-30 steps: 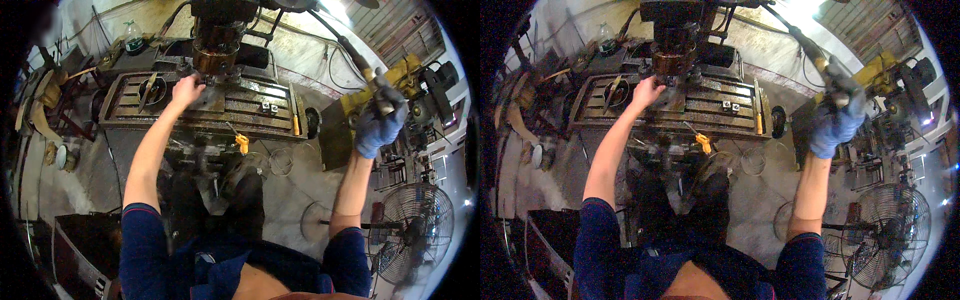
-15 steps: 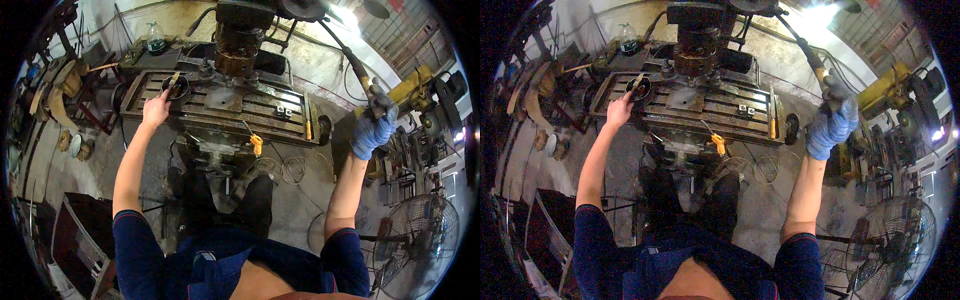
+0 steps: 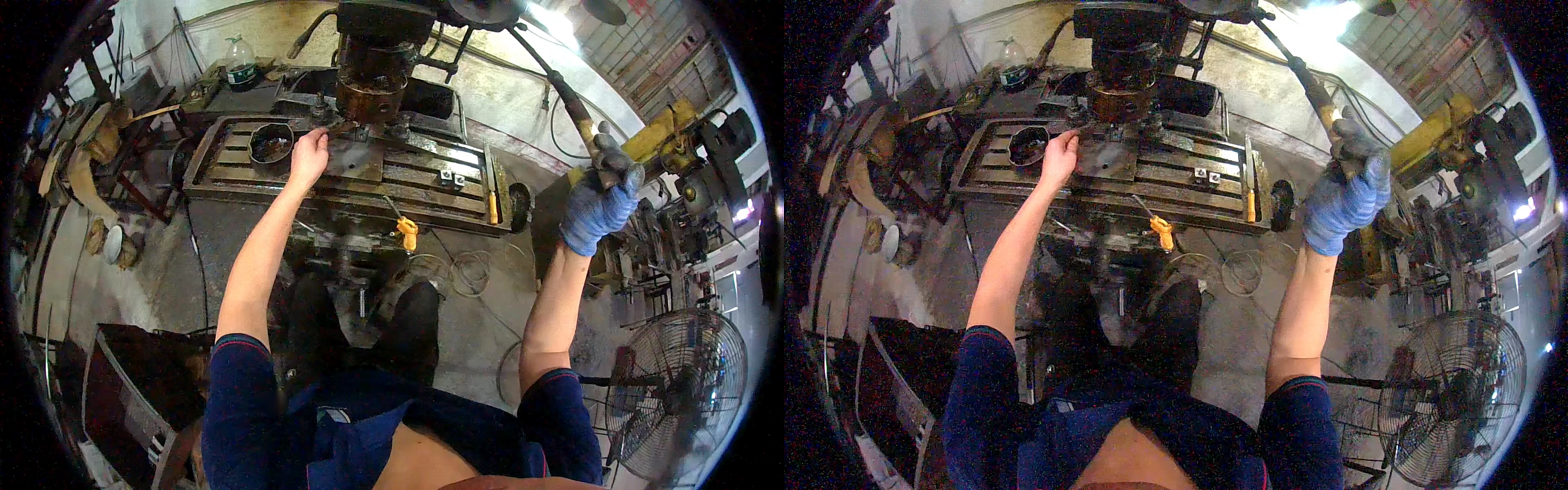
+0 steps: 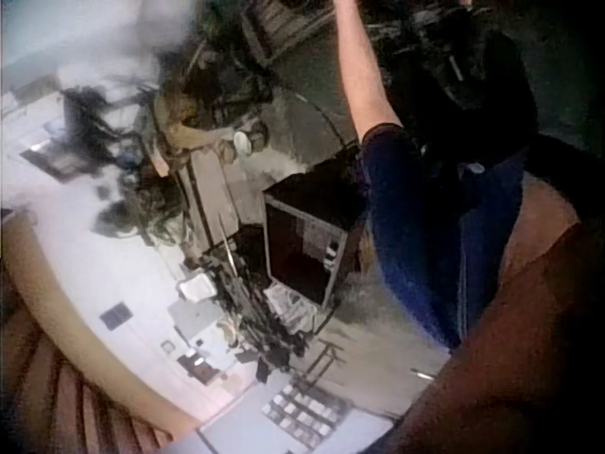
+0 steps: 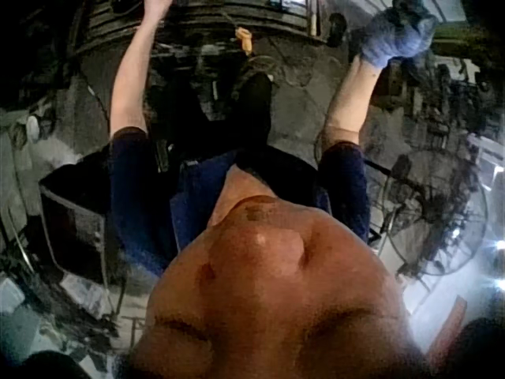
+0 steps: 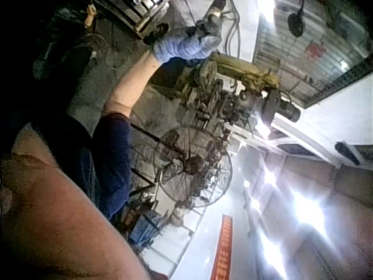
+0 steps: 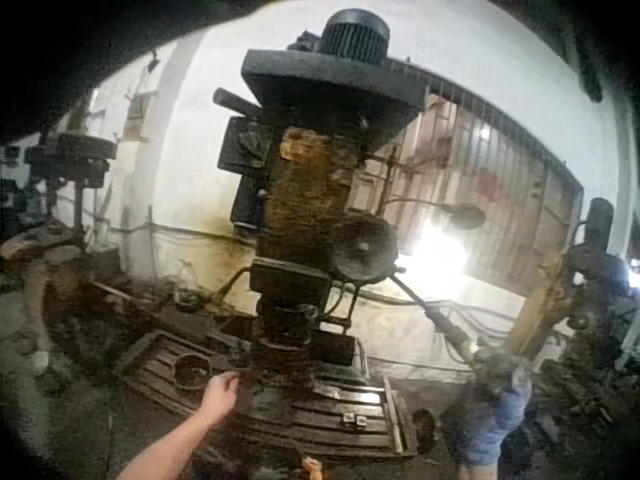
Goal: The person picks up metal blocks from a container and places them onto the bed of a milling machine. They use an air nozzle to blow debris off the machine and the parts.
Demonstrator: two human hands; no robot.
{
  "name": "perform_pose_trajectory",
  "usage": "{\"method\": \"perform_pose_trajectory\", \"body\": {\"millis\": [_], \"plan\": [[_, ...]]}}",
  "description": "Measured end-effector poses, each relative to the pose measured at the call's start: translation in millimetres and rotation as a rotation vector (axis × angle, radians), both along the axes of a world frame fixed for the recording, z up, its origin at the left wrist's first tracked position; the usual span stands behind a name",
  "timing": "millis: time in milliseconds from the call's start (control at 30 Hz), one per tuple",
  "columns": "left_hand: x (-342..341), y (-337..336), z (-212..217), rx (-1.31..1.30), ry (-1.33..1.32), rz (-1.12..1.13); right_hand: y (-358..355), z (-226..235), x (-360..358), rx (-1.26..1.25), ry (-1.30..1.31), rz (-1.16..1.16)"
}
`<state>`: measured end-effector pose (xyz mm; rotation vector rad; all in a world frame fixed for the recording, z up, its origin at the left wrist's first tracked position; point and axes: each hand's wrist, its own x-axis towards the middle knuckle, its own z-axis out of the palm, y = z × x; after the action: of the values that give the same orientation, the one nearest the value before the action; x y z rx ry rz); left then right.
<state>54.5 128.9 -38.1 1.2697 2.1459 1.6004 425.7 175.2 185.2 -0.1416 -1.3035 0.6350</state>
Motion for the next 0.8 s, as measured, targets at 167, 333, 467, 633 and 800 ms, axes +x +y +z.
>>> {"method": "perform_pose_trajectory", "body": {"millis": [167,333,467,633,800], "plan": [[12.5,19.6,-16.2,-0.020,0.046,0.022,-1.1,-10.6,-5.8,-0.023,0.034,-0.030],[7.4,14.3,-13.8,-0.059,0.080,-0.006,4.2,-22.1,4.0,-0.036,-0.002,0.075],[11.2,4.3,-12.6,-0.066,-0.158,-0.092,0.5,-28.9,-0.2,-0.075,0.041,0.075],[25.8,-16.7,5.6,-0.032,-0.318,-0.244,-1.8,-34.0,-4.0,-0.079,0.035,0.013],[26.4,-24.9,3.0,0.047,-0.185,-0.252,8.9,-50.9,0.3,-0.037,0.035,0.034]]}}
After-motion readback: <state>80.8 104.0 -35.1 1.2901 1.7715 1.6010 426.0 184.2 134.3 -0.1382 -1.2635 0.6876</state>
